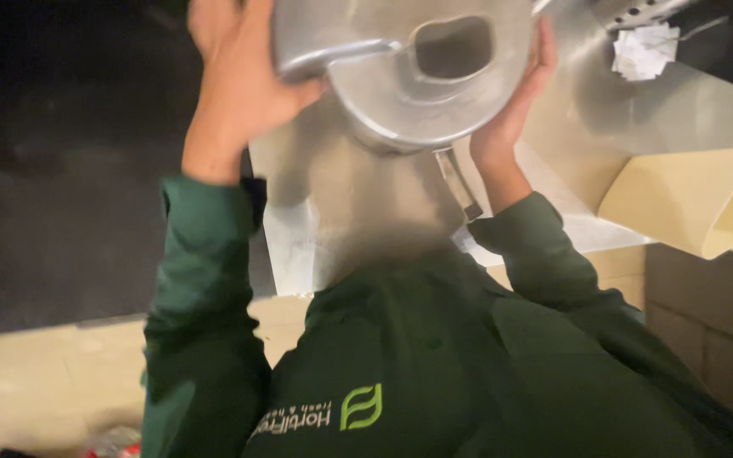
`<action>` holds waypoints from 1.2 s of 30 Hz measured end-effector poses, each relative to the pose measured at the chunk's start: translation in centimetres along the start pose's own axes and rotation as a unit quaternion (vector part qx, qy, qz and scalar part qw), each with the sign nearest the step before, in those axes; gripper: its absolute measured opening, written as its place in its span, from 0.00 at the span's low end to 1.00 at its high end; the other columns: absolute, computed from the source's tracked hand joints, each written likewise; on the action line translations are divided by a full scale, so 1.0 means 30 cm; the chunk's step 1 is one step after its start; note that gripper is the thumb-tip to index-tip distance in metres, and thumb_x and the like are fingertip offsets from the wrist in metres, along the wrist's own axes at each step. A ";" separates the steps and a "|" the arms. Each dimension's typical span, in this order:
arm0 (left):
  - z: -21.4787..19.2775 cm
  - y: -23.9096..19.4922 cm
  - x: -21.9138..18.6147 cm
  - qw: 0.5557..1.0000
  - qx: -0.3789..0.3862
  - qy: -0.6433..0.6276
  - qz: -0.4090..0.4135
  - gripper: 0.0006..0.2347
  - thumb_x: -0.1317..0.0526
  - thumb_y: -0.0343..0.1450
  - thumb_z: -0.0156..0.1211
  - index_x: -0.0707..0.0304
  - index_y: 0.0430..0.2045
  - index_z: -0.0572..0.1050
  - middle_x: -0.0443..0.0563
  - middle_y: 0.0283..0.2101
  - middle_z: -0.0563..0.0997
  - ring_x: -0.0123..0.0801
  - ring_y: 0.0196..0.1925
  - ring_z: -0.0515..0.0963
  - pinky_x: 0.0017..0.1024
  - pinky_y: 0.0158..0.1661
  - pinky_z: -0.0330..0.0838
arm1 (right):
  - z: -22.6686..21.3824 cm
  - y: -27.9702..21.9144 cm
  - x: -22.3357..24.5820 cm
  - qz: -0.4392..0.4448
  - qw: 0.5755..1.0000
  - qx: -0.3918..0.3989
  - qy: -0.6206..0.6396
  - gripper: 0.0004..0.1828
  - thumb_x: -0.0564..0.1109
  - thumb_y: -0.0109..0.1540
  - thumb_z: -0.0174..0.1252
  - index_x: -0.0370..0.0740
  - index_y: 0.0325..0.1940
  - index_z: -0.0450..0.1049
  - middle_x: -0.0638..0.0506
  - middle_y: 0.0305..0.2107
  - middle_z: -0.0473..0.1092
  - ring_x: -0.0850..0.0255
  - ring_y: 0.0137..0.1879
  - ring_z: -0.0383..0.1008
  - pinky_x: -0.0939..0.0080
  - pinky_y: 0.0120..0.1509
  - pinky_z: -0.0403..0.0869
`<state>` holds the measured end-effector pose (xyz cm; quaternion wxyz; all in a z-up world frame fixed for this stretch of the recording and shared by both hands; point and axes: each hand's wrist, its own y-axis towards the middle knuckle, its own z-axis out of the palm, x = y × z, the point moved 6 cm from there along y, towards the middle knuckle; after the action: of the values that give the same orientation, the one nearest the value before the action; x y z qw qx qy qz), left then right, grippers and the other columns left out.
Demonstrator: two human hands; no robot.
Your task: The person assembles a commercial juicer by placing a centrifugal filter and a plastic ring into the housing, then positioning the metal lid on top and locking it into place.
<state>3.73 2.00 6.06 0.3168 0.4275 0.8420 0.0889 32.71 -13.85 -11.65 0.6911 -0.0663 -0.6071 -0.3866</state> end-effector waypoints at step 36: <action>0.066 0.033 -0.061 0.980 -0.047 -0.078 -0.178 0.25 0.52 0.82 0.52 0.70 0.72 0.64 0.59 0.68 0.68 0.41 0.70 0.67 0.33 0.72 0.57 | 0.124 -0.018 0.130 -0.015 0.977 0.202 -0.066 0.80 0.74 0.47 0.75 0.40 0.84 0.31 0.40 0.81 0.33 0.42 0.85 0.34 0.41 0.88 0.41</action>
<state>6.40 0.95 5.77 0.4125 0.2609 0.8720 0.0368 29.30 -13.91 -7.43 0.6424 0.0582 -0.7181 -0.2613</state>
